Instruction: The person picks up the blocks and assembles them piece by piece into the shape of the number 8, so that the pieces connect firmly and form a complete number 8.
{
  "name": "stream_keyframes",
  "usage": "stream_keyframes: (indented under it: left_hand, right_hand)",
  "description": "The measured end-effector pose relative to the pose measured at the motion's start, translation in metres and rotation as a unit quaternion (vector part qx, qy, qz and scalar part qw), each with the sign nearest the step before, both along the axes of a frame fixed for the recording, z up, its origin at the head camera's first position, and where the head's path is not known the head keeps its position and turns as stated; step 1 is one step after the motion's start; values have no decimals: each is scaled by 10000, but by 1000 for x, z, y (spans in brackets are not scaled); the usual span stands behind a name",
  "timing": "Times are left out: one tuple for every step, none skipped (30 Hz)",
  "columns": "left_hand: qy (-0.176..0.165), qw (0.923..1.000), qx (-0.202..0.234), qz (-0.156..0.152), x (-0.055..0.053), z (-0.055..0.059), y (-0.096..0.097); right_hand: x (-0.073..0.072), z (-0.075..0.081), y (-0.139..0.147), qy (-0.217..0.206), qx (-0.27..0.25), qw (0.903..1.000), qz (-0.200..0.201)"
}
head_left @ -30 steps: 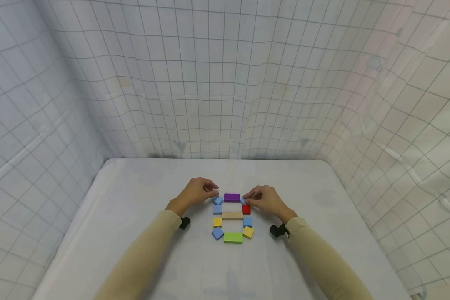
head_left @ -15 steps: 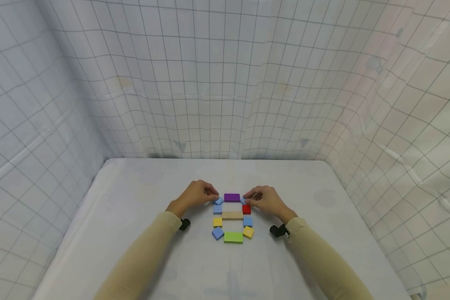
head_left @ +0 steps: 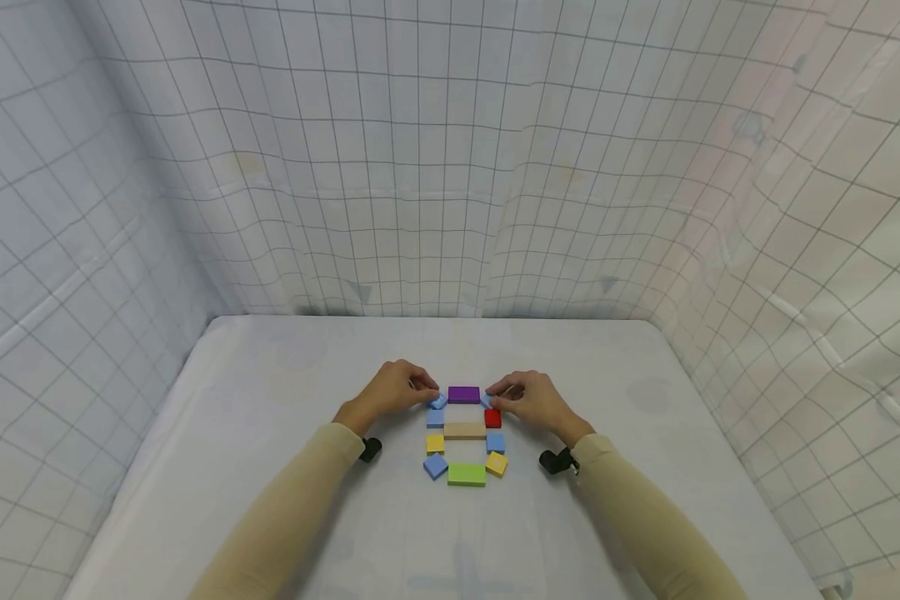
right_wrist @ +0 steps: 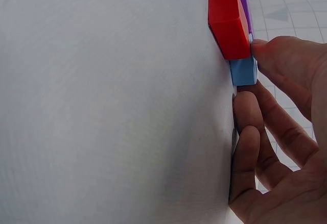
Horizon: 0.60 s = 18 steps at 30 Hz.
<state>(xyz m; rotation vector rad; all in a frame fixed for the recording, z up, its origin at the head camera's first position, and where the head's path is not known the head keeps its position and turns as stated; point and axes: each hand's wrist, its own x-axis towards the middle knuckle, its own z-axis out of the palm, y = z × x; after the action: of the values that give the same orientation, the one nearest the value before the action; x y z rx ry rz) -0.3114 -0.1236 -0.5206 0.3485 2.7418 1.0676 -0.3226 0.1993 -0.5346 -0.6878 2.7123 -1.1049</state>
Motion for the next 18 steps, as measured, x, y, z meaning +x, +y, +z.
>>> stream_keyframes:
  left_hand:
    - [13,10000,-3,-1,0,0,0]
    - [29,10000,-1,-4,0,0,0]
    - [40,10000,-4,-8,-1,-1,0]
    - [52,10000,2,-22,-1,-1,0]
    - [67,10000,23,-43,-2,-2,-1]
    - [76,9999,33,-69,-2,-2,-2]
    - [63,9999,56,-81,-3,-3,-2]
    - [56,9999,64,-103,-4,-4,-3]
    - [146,9998,63,-157,-7,-9,-6]
    - [134,9997,81,-183,-8,-10,-7]
    - [146,9996,80,-213,-11,-12,-9]
    - [214,9994,62,-249,-16,-20,-12]
    - [197,9995,64,-258,-18,-23,-13]
    - [298,9991,69,-308,-22,-31,-15]
    - [361,9989,39,-311,-26,-38,-17]
    - [282,9992,39,-283,-26,-36,-17]
    - [309,9991,21,-278,-26,-37,-18]
    - [312,9992,18,-258,-25,-37,-18]
  right_hand:
    - [0,0,0,-10,-1,10000,-5]
    - [-1,0,0,-22,-5,10000,-15]
    - [-1,0,1,-32,-8,10000,-25]
    - [-2,0,1,-47,-12,10000,-36]
    - [-2,0,1,-62,-18,10000,-45]
    - [-3,-1,1,-70,-23,10000,-51]
    - [-4,-1,1,-76,-22,10000,-56]
    - [-3,0,0,-89,-19,9999,-63]
    - [-3,0,0,-94,-13,9999,-63]
    - [-3,0,0,-98,-10,9999,-62]
    - [-3,1,0,-96,-10,9999,-57]
    - [-4,1,-1,-92,-2,9999,-56]
    - [-4,1,0,-83,7,9999,-58]
    - [-4,1,0,-80,11,9999,-61]
    - [-4,0,0,-69,12,10000,-59]
    - [-5,-1,0,-54,11,10000,-57]
    - [-5,-2,1,-42,13,10000,-57]
    - [-6,-3,2,-29,14,10000,-62]
